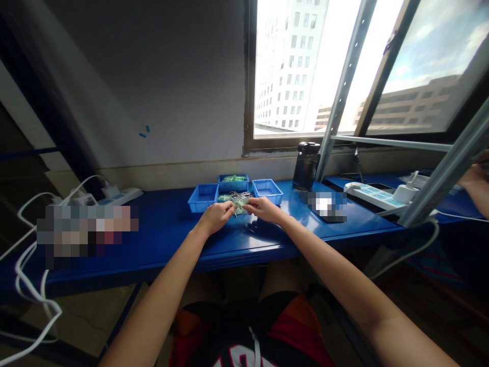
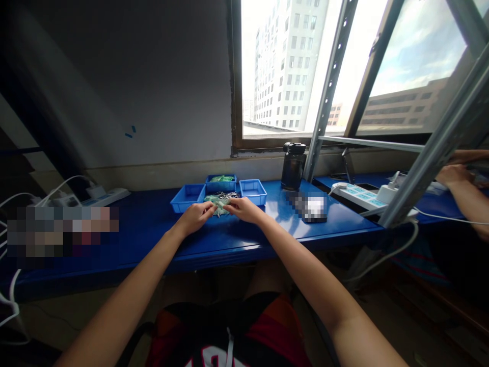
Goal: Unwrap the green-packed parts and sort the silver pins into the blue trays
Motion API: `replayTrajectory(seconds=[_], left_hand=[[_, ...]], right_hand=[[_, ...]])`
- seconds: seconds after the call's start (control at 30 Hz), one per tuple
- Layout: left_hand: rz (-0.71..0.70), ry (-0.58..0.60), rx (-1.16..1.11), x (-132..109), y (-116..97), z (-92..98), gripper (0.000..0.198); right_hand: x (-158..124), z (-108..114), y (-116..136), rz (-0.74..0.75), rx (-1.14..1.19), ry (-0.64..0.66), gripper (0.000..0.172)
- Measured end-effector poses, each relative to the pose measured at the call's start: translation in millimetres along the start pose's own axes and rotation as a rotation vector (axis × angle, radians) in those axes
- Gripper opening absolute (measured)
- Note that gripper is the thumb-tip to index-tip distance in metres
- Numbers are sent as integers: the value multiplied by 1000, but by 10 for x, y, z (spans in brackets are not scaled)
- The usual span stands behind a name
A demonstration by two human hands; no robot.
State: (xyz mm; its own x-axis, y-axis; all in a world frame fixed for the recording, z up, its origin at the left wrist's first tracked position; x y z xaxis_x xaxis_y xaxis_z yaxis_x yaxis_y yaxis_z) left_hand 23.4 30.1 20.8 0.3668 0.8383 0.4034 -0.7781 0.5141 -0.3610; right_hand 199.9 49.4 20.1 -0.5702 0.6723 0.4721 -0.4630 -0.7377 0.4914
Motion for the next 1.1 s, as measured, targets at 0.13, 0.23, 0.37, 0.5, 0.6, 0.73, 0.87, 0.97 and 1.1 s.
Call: replayTrajectory(seconds=[0.13,0.23,0.37,0.5,0.6,0.73,0.87,0.97,1.1], left_hand=[[-6,10,12,-2,1,-1,36],[-14,20,23,-6,-2,-2,36],[-19,32,38,-14,2,-12,35],[-34,42,48,-16,12,-28,34],[-40,42,52,-13,22,-36,34],[-37,61,56,-12,31,-43,34],[-53,71,46,-16,18,-37,32],[-53,75,41,-16,10,-33,31],[-43,76,46,-10,14,-37,30]], right_hand=[[5,7,7,20,-28,-10,35],[4,8,13,17,-34,-1,35],[-8,11,23,-1,-26,20,33],[-14,10,17,1,-40,21,32],[-9,-4,-8,12,-63,31,33],[1,-16,-36,26,-107,47,34],[1,-11,-28,32,-114,64,34],[-3,-16,-18,36,-90,86,32],[-7,-27,-34,18,-77,91,33]])
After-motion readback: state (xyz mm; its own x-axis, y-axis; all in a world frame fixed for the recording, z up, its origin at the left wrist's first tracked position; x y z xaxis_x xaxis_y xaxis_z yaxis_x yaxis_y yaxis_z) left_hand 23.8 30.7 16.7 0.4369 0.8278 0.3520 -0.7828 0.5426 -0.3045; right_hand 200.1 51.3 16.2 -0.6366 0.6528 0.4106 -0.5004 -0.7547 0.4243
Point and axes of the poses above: each hand's wrist, its own x-axis towards the middle knuckle, its own z-axis out of the back of the hand, y = z × x, the point moved 3 cm from there along x, towards the middle knuckle, and after that the axes turned 4 degrees about z, right-handed, at the moved point
